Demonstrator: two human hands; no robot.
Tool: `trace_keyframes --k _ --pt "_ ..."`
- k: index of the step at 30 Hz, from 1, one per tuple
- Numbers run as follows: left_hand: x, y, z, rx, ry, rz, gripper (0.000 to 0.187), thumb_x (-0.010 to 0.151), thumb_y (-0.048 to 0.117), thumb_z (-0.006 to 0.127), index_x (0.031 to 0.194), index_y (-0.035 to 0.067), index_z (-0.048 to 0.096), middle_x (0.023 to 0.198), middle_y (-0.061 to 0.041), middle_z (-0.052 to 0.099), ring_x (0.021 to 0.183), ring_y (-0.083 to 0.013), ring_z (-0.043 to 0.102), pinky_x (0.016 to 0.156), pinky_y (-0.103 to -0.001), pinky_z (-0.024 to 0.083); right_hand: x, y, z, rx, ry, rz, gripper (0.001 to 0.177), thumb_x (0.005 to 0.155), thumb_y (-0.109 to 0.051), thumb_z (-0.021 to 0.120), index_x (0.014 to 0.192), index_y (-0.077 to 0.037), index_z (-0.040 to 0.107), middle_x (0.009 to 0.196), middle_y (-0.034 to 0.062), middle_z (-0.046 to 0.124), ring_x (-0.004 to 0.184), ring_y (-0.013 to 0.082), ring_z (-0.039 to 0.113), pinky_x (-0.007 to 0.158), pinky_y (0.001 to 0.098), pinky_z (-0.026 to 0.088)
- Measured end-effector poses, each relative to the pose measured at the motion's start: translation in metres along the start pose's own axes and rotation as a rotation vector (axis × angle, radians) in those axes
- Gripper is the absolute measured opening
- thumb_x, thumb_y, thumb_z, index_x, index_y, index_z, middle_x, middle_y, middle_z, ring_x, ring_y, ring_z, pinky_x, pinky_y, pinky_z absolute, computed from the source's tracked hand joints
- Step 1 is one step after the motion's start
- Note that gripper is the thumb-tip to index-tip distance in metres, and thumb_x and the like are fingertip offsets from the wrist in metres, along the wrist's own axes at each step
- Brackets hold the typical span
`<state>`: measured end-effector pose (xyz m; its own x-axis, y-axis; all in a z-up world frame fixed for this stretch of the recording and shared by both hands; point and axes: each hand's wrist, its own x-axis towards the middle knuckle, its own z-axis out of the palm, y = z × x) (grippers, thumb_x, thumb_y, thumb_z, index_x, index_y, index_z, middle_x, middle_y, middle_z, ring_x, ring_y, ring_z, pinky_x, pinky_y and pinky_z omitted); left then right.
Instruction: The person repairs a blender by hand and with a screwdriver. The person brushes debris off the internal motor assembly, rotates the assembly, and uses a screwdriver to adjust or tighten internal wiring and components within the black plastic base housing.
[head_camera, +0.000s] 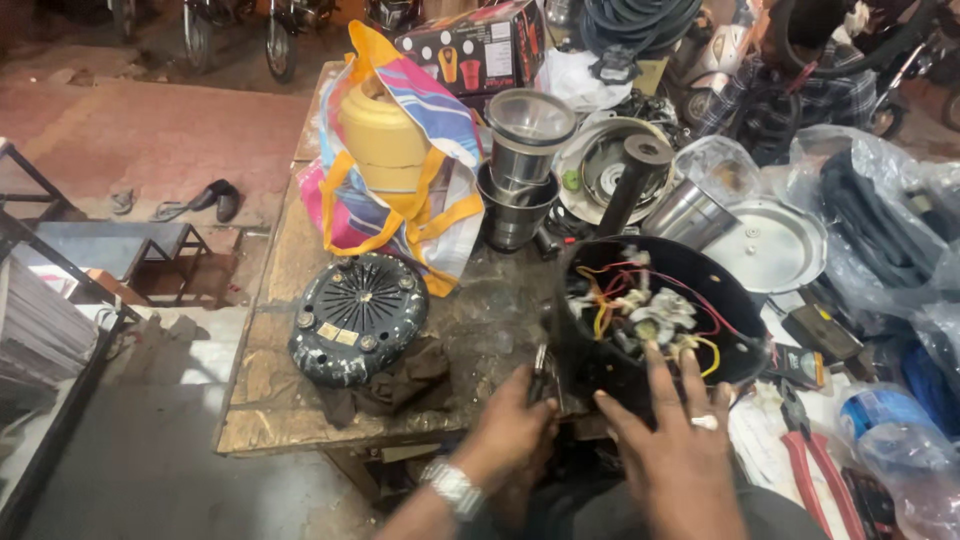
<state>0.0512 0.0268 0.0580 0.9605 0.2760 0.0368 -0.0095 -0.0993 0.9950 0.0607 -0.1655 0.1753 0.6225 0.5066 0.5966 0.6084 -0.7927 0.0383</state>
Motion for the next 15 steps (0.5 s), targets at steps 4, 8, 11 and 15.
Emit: trace_keyframes --k 4,8,11,15 --pt "0.012 0.009 -0.033 -0.291 0.006 -0.522 0.036 0.095 0.018 0.063 0.129 0.007 0.059 0.076 -0.005 0.069 0.05 -0.0134 0.055 0.039 -0.03 0.036 0.0 -0.001 0.032 -0.023 -0.089 0.044 0.05 0.068 -0.013 0.069 0.116 -0.028 0.074 0.15 0.0089 0.045 0.14 0.0339 0.038 0.109 0.0751 0.024" --pt "0.026 -0.008 -0.009 0.01 0.157 -0.08 0.043 0.089 0.017 0.063 0.13 0.007 0.052 0.082 -0.008 0.068 0.06 -0.0163 0.06 0.05 -0.03 0.045 -0.015 0.0 0.026 -0.005 -0.115 0.074 0.046 0.071 -0.007 0.067 0.114 -0.023 0.073 0.154 0.0091 0.044 0.143 0.0335 0.039 0.113 0.0711 0.027" --pt "0.039 -0.018 0.003 0.47 0.071 0.454 0.058 0.083 0.014 0.069 0.135 0.001 0.046 0.094 -0.012 0.069 0.071 -0.0214 0.065 0.062 -0.033 0.055 -0.007 0.009 0.013 0.01 -0.144 0.048 0.048 0.067 -0.006 0.067 0.111 -0.022 0.075 0.152 0.0105 0.043 0.141 0.0342 0.039 0.111 0.0714 0.027" --pt "0.055 -0.025 -0.041 -0.034 -0.054 -0.403 0.05 0.09 0.007 0.057 0.139 0.001 0.055 0.094 -0.022 0.074 0.061 -0.0247 0.063 0.052 -0.04 0.05 0.002 0.012 0.006 0.022 -0.189 0.04 0.054 0.063 -0.004 0.068 0.113 -0.022 0.076 0.153 0.0099 0.042 0.141 0.0335 0.039 0.111 0.0701 0.027"
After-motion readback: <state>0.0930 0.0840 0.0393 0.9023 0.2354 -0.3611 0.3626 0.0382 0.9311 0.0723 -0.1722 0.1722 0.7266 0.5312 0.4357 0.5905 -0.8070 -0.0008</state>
